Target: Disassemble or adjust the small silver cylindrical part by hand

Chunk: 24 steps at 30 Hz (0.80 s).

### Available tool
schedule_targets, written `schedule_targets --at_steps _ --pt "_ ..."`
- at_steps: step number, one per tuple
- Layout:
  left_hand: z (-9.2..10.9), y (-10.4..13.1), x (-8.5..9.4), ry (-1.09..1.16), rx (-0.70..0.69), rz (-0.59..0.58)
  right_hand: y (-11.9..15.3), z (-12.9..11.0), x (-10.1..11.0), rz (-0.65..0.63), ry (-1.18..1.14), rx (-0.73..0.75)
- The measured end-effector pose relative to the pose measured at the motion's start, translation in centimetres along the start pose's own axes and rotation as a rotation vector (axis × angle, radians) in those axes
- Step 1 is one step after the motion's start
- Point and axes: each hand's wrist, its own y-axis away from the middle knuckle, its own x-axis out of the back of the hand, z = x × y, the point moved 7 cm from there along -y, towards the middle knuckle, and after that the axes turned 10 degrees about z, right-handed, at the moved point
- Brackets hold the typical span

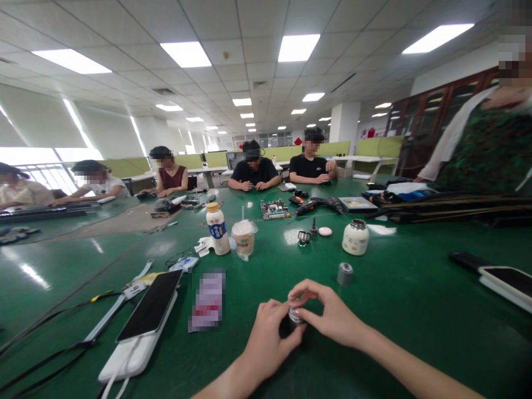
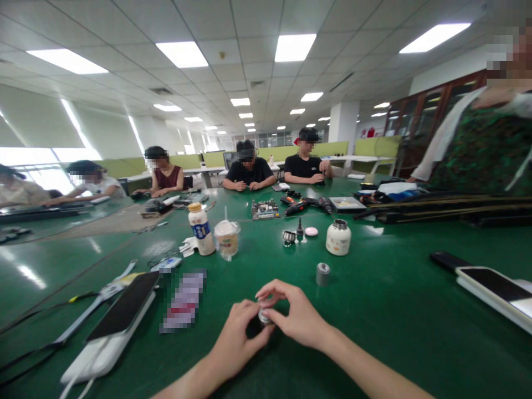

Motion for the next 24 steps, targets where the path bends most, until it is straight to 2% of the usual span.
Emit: schedule_targets --at_steps 7,12,24 --pt "-0.07 -0.05 -0.04 0.008 0.0 -0.009 0.06 -0.36 0.66 0.038 0.139 0.025" --pt "-0.05 0.1 -0.09 0.023 0.007 -0.011 -0.05 -0.89 0.58 0.075 0.14 0.043" --pt "-0.14 0.08 -0.03 0.029 0.011 -0.014 0.44 0.08 0.29 0.143 0.076 0.009"
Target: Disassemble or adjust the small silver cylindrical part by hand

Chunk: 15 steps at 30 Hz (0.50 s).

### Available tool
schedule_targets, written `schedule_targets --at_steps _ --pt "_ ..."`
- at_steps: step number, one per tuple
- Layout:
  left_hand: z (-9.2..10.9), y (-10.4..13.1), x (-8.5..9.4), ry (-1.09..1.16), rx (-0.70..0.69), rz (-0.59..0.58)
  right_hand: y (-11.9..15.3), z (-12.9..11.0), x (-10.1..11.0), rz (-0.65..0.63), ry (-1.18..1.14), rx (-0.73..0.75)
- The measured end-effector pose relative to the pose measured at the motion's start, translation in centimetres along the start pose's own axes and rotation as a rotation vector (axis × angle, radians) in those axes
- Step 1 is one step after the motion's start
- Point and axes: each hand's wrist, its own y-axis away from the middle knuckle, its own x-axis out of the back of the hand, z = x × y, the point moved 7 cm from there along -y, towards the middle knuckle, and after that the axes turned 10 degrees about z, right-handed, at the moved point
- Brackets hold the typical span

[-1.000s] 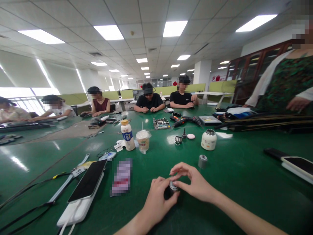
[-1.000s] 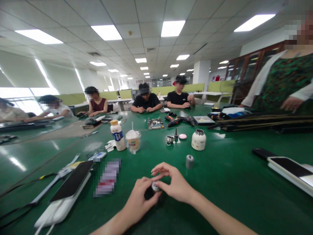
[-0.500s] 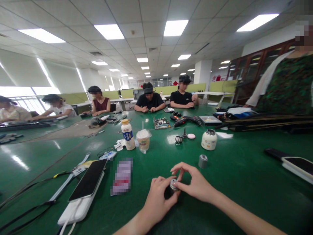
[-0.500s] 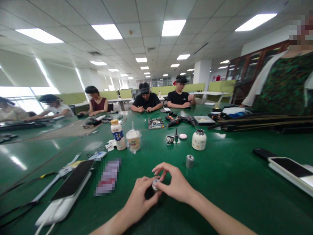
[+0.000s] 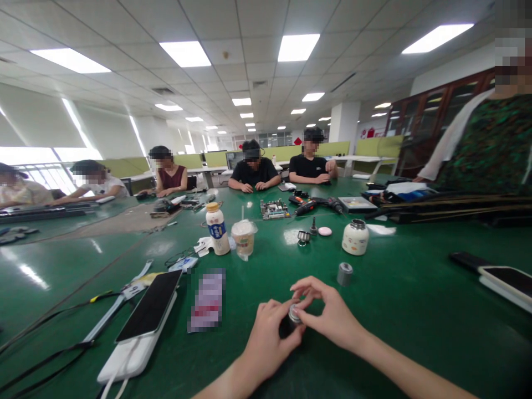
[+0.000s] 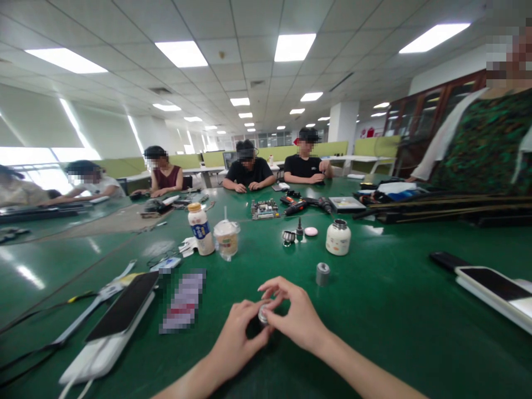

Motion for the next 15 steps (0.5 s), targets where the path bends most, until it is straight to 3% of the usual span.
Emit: schedule_targets --at_steps 7,11,15 --pt "-0.3 0.0 0.0 -0.034 0.019 0.023 -1.9 1.2 2.8 0.136 -0.008 0.041" --pt "-0.5 0.1 0.0 -0.036 0.033 0.014 -3.0 4.5 4.2 0.138 0.096 0.024" --pt "-0.5 0.3 0.0 -0.038 0.04 0.014 -2.9 7.7 4.4 0.097 0.108 -0.007"
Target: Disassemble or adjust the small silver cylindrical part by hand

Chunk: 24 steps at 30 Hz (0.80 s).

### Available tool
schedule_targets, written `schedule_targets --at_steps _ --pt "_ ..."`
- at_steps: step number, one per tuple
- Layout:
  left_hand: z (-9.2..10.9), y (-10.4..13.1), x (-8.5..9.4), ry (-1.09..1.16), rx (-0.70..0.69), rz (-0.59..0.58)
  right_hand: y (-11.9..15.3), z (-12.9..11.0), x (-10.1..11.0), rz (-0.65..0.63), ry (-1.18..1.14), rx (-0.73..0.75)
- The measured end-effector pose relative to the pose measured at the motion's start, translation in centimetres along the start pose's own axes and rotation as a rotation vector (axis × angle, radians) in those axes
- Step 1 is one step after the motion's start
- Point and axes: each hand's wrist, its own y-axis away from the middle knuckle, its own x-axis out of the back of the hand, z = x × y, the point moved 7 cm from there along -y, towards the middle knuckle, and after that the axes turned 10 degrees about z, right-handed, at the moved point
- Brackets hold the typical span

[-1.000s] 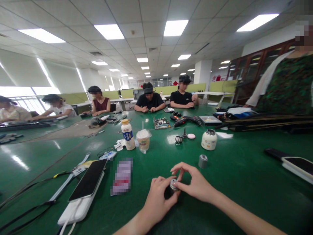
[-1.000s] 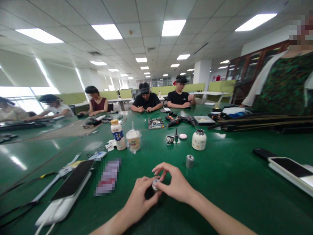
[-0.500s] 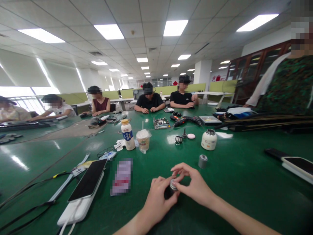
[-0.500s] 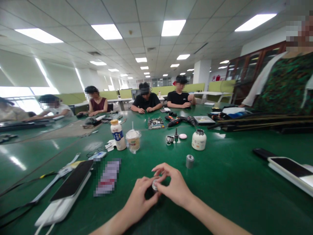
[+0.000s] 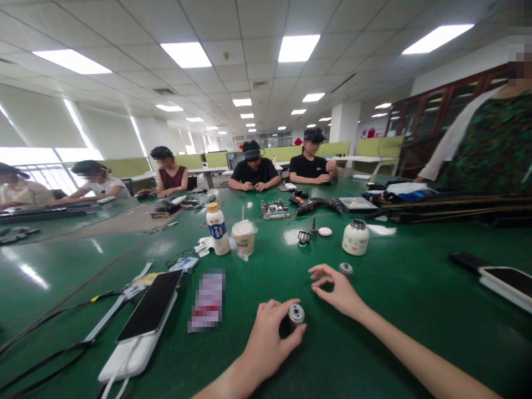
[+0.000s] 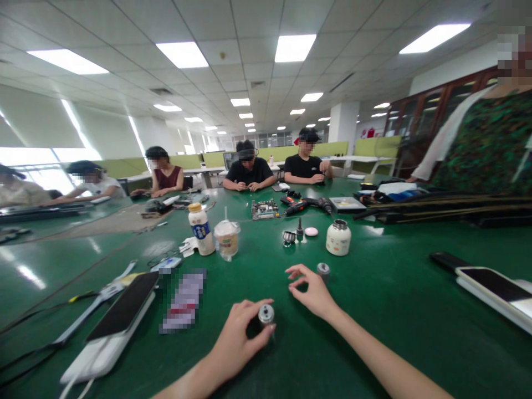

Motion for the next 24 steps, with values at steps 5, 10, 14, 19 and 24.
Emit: schedule_targets --at_steps 5,10,14,19,24 --pt "0.1 -0.1 0.1 0.004 -0.001 0.009 0.4 1.4 -0.4 -0.025 -0.008 -0.024" --pt "0.1 -0.2 0.0 0.002 0.006 0.001 0.3 -0.7 -0.6 -0.036 -0.052 -0.037" --pt "0.2 -0.2 0.0 -0.002 -0.014 0.0 0.9 -5.1 -1.7 -0.146 -0.186 -0.013" --pt "0.6 -0.3 0.1 0.005 -0.045 0.012 2.3 -8.5 -2.6 -0.244 -0.217 0.025" --pt "0.9 -0.4 0.2 0.017 -0.063 0.019 2.7 -8.5 -3.0 -0.251 -0.173 0.019"
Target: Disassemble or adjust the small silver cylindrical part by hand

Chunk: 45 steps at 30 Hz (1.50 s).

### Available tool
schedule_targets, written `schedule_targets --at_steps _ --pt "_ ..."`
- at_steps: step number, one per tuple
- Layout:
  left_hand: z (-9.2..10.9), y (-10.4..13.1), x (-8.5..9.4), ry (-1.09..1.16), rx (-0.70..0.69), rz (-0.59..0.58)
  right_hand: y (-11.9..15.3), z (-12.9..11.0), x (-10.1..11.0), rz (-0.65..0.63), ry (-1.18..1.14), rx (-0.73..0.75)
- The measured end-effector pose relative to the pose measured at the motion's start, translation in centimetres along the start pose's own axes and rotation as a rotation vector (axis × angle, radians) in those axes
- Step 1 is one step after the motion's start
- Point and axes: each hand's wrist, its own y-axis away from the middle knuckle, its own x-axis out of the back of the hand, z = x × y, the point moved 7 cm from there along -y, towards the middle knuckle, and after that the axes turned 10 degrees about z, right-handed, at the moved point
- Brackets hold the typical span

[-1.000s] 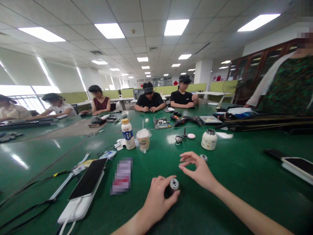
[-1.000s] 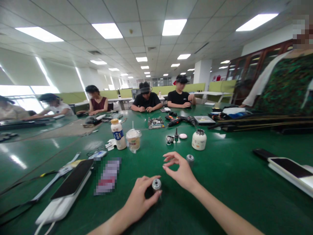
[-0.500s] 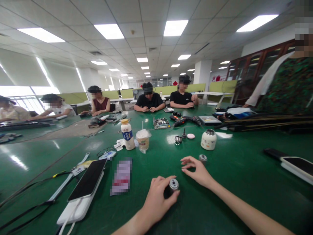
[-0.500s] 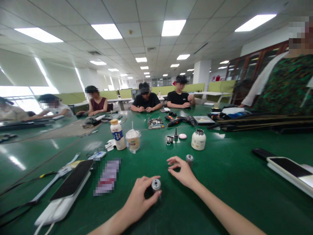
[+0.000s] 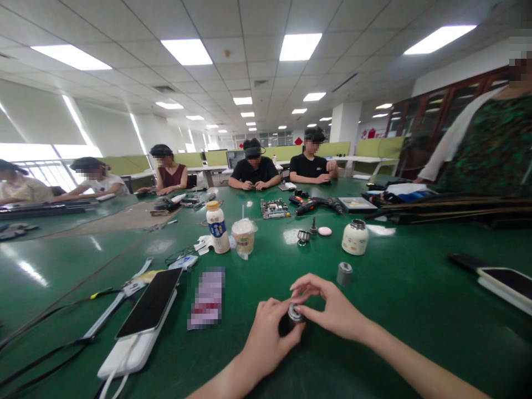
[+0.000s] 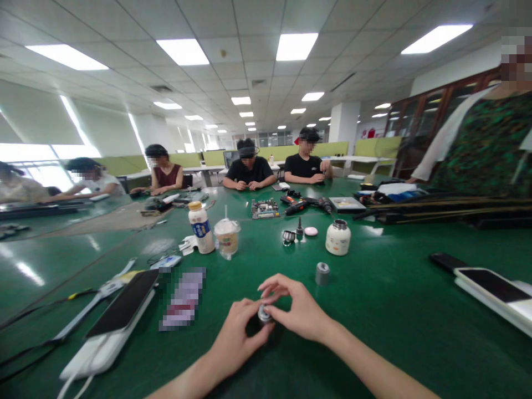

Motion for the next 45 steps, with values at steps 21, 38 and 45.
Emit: schedule_targets --at_steps 21,38,45 --pt "0.0 -0.1 -0.1 0.03 0.011 -0.036 0.4 0.4 -0.4 0.131 0.077 -0.006" --pt "-0.8 0.2 -0.2 -0.002 0.071 -0.027 -1.7 9.0 5.5 0.221 0.125 -0.096" --pt "-0.7 0.2 -0.2 -0.009 0.066 -0.027 -1.5 7.8 4.4 0.198 0.058 -0.12"
